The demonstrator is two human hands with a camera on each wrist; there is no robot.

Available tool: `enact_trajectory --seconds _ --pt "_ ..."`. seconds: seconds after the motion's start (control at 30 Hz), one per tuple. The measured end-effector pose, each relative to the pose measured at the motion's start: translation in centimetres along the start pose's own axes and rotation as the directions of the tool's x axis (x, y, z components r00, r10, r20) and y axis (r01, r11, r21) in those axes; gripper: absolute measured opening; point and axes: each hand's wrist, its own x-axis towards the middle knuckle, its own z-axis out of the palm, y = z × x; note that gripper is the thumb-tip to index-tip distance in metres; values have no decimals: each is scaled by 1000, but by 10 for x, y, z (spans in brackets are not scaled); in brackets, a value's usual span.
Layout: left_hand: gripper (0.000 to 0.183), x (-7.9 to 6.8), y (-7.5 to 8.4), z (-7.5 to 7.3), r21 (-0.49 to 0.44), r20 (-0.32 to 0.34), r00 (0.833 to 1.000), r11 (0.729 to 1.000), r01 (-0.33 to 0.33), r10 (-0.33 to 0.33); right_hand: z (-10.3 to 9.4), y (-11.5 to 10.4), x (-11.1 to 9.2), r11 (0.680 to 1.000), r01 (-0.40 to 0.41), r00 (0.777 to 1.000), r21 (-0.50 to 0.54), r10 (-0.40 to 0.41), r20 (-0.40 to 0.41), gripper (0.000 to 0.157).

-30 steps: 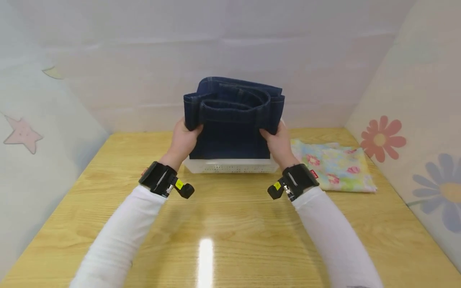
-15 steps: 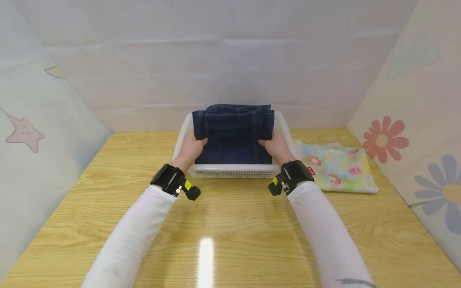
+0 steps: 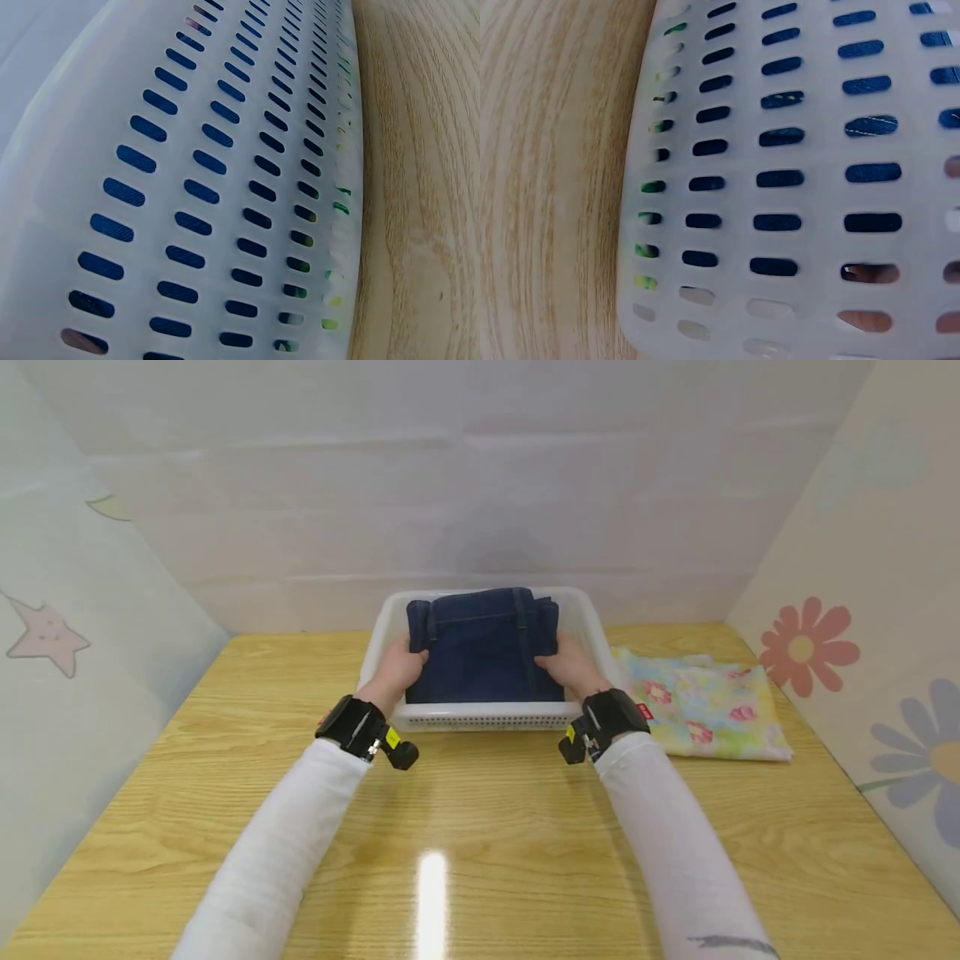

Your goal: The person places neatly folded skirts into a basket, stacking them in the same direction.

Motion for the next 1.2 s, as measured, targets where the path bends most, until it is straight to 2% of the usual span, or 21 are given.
enact_trajectory --seconds 0.23,0.33,0.43,0.5,0.6,0.67,0.77,0.83,0.87,0.93,1.0,1.07,1.1,1.13,1.2 --pt "60 1 -1 -1 1 -8 1000 1000 22 -22 3 1 2 998 25 999 -57 -22 47 88" --pt "57 0 0 -1 27 -17 1000 999 25 -24 5 1 3 998 16 999 -60 -14 38 87" --pt "62 -1 1 1 66 -5 1000 998 13 -13 6 2 3 996 -9 1000 -90 11 20 85" --pt "66 -4 3 2 94 11 1000 996 1 -2 6 3 4 990 -32 999 -137 33 9 82" --pt "74 -5 3 3 133 37 999 991 15 -20 7 4 4 977 -63 998 -204 64 1 79" --pt "76 -4 3 4 128 41 999 991 30 -35 6 5 3 968 -67 998 -241 68 -4 78" --pt "75 -4 2 5 118 1 1000 993 27 -28 6 6 1 961 -56 998 -271 57 -4 78" --pt "68 0 -3 8 145 -57 998 989 -32 41 6 6 -1 957 -47 999 -287 46 -9 78" --pt "60 9 -13 12 189 -100 987 976 -109 129 6 6 -2 955 -44 999 -295 42 -14 79" --pt "47 14 -18 16 317 -121 959 926 -206 255 6 8 -2 952 -37 999 -305 28 -35 79" --pt "39 14 -19 19 435 -89 923 848 -302 375 7 9 -2 943 -14 998 -332 -9 -68 77" --pt "37 8 -16 19 531 -14 893 760 -375 450 9 10 -1 925 29 993 -378 -71 -98 71" --pt "36 -4 -5 17 549 36 900 744 -381 434 9 11 0 913 57 988 -403 -110 -109 67" --pt "35 -7 -3 17 570 66 899 724 -389 432 10 11 0 901 86 983 -426 -147 -112 62" --pt "34 -17 4 16 598 92 905 703 -384 416 13 11 1 872 142 972 -468 -211 -100 53"
